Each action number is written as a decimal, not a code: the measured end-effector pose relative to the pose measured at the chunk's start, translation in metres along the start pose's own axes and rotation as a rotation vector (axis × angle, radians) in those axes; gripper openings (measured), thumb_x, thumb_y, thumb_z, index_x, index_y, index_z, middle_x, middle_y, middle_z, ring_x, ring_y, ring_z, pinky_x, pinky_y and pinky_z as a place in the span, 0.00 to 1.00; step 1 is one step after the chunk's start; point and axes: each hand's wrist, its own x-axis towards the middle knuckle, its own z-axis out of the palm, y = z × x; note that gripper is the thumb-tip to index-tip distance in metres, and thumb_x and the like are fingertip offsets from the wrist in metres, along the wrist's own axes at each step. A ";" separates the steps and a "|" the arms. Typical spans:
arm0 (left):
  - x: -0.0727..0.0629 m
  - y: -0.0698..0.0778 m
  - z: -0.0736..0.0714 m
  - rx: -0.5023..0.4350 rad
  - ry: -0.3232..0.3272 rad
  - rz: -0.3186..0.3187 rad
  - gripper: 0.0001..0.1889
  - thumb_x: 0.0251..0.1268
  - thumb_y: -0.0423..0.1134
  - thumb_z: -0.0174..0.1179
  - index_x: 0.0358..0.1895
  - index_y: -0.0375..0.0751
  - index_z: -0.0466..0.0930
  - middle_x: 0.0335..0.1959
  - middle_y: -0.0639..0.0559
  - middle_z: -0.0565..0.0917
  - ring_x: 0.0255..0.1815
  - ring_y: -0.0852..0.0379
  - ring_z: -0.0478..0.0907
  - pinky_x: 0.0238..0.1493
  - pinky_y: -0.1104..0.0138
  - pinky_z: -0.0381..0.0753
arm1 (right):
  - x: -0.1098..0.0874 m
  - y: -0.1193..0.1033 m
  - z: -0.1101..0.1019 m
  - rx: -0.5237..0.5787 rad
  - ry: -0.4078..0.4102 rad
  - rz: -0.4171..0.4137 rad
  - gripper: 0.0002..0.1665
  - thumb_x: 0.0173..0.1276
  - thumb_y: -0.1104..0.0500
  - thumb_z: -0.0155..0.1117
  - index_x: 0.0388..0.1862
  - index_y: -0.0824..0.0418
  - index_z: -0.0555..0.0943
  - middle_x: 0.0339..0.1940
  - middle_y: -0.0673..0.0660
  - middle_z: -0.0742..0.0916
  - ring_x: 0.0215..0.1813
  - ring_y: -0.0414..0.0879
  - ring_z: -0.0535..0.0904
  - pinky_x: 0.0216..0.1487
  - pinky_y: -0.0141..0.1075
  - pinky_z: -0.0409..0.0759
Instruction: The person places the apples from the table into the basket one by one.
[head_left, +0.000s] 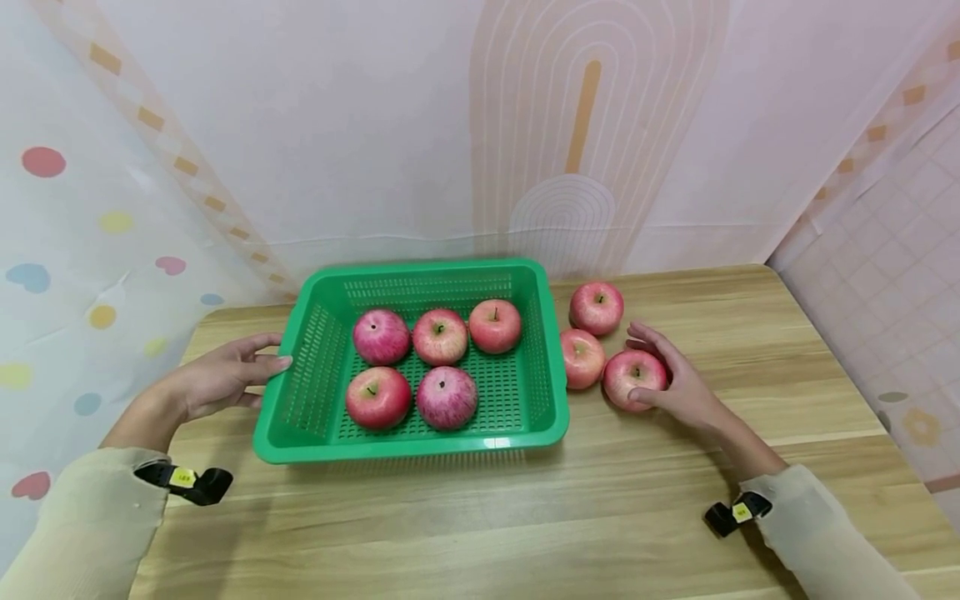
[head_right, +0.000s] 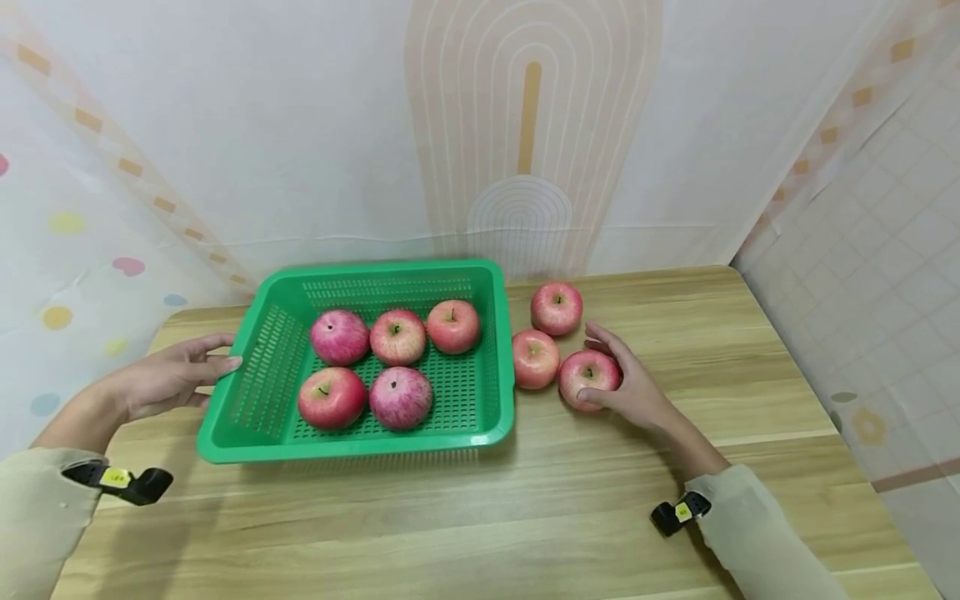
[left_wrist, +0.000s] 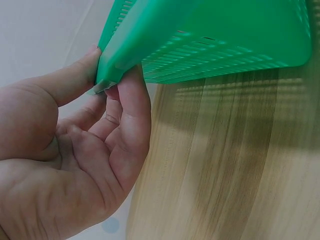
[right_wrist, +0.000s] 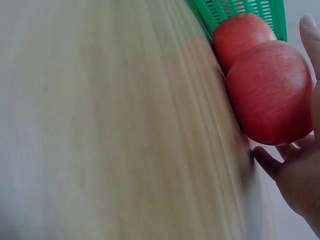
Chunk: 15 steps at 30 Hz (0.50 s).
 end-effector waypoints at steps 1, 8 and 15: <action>0.000 0.000 0.000 0.000 0.000 0.001 0.12 0.84 0.39 0.48 0.62 0.55 0.65 0.47 0.56 0.88 0.46 0.55 0.87 0.47 0.57 0.87 | 0.000 0.000 0.000 -0.006 0.002 0.004 0.53 0.57 0.76 0.74 0.79 0.69 0.58 0.75 0.71 0.67 0.72 0.38 0.67 0.66 0.21 0.66; 0.000 0.001 0.001 0.006 0.005 -0.008 0.13 0.84 0.39 0.48 0.63 0.54 0.64 0.46 0.56 0.87 0.46 0.55 0.87 0.48 0.57 0.87 | 0.002 0.000 0.003 -0.019 0.004 0.024 0.54 0.55 0.74 0.77 0.78 0.67 0.61 0.72 0.73 0.69 0.70 0.38 0.69 0.65 0.20 0.66; 0.001 0.001 0.001 0.004 0.008 -0.013 0.14 0.84 0.38 0.48 0.66 0.49 0.62 0.47 0.56 0.87 0.46 0.55 0.87 0.48 0.58 0.87 | 0.003 0.000 0.005 -0.055 -0.013 0.043 0.52 0.55 0.72 0.79 0.77 0.64 0.65 0.71 0.72 0.72 0.68 0.35 0.70 0.64 0.20 0.67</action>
